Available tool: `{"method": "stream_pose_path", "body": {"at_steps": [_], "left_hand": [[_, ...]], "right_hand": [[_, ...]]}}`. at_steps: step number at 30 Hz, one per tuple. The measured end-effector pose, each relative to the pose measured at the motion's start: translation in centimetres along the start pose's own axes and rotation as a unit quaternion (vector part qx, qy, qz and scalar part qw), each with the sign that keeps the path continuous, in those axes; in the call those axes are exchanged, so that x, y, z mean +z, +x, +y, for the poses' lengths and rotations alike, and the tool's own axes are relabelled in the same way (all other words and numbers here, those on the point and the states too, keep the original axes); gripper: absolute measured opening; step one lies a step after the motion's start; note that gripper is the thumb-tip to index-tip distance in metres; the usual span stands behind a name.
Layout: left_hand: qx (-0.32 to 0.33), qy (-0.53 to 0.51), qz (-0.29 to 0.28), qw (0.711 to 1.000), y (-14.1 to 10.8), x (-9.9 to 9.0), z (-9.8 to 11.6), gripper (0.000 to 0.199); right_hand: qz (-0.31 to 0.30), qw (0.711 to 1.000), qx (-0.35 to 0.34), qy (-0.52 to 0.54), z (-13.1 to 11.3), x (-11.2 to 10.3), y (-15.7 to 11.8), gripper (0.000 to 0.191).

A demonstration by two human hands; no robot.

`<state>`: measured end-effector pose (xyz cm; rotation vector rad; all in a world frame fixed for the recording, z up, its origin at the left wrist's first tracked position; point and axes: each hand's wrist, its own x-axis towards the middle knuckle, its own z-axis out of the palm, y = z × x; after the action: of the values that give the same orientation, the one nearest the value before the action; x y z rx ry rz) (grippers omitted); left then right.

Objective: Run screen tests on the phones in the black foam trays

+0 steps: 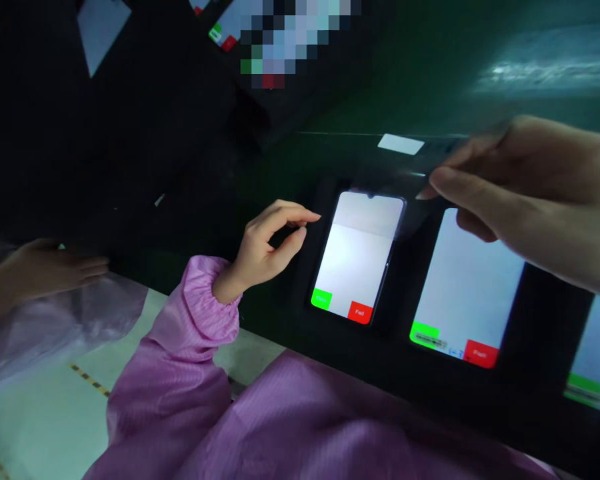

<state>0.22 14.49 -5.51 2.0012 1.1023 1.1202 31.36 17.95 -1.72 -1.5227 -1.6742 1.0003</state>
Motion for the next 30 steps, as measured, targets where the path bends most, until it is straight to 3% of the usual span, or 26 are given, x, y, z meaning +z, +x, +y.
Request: {"method": "stream_pose_path", "body": {"at_steps": [8, 12, 15, 17, 18, 19, 21, 23, 25, 28, 30], "left_hand": [[0.017, 0.063, -0.023, 0.998, -3.6, -0.3, 2.5, 0.023], [0.004, 0.098, -0.034, 0.995, -4.7, -0.3, 3.4, 0.028], [-0.010, 0.118, -0.034, 0.992, -5.8, 0.0, 4.4, 0.036], [-0.015, 0.129, -0.035, 0.991, -7.1, 0.1, 5.4, 0.042], [-0.016, 0.132, -0.036, 0.990, -7.8, 0.2, 5.9, 0.046], [-0.018, 0.137, -0.040, 0.990, -8.5, 0.3, 6.3, 0.048], [-0.023, 0.159, -0.056, 0.985, -10.0, 0.3, 6.9, 0.052], [-0.029, 0.213, -0.076, 0.974, -11.1, 0.4, 7.1, 0.051], [-0.025, 0.280, -0.088, 0.956, -11.9, 0.5, 7.1, 0.048], [-0.027, 0.324, -0.071, 0.943, -12.2, 0.8, 7.3, 0.055], [-0.027, 0.310, -0.044, 0.949, -12.1, 1.2, 7.6, 0.065]], "right_hand": [[-0.023, 0.999, 0.032, 0.034, -1.7, 0.8, -1.5, 0.020], [-0.042, 0.999, -0.003, 0.026, -1.5, 1.2, -1.4, 0.017], [-0.151, 0.988, -0.036, 0.019, -1.4, 0.8, -3.0, 0.029], [-0.239, 0.968, -0.076, -0.003, -1.3, 0.0, -5.6, 0.036], [-0.248, 0.961, -0.115, -0.031, -1.2, -0.4, -7.2, 0.037], [-0.230, 0.956, -0.166, -0.072, -1.1, -0.7, -9.0, 0.037], [-0.116, 0.935, -0.270, -0.200, -0.6, -1.0, -12.5, 0.037], [-0.030, 0.888, -0.310, -0.339, 0.2, -1.1, -15.7, 0.034], [0.014, 0.867, -0.298, -0.399, 1.2, -1.4, -18.4, 0.026], [0.110, 0.896, -0.225, -0.366, 3.0, -2.3, -21.6, 0.021], [0.164, 0.899, -0.166, -0.371, 4.2, -3.1, -23.6, 0.022]]}}
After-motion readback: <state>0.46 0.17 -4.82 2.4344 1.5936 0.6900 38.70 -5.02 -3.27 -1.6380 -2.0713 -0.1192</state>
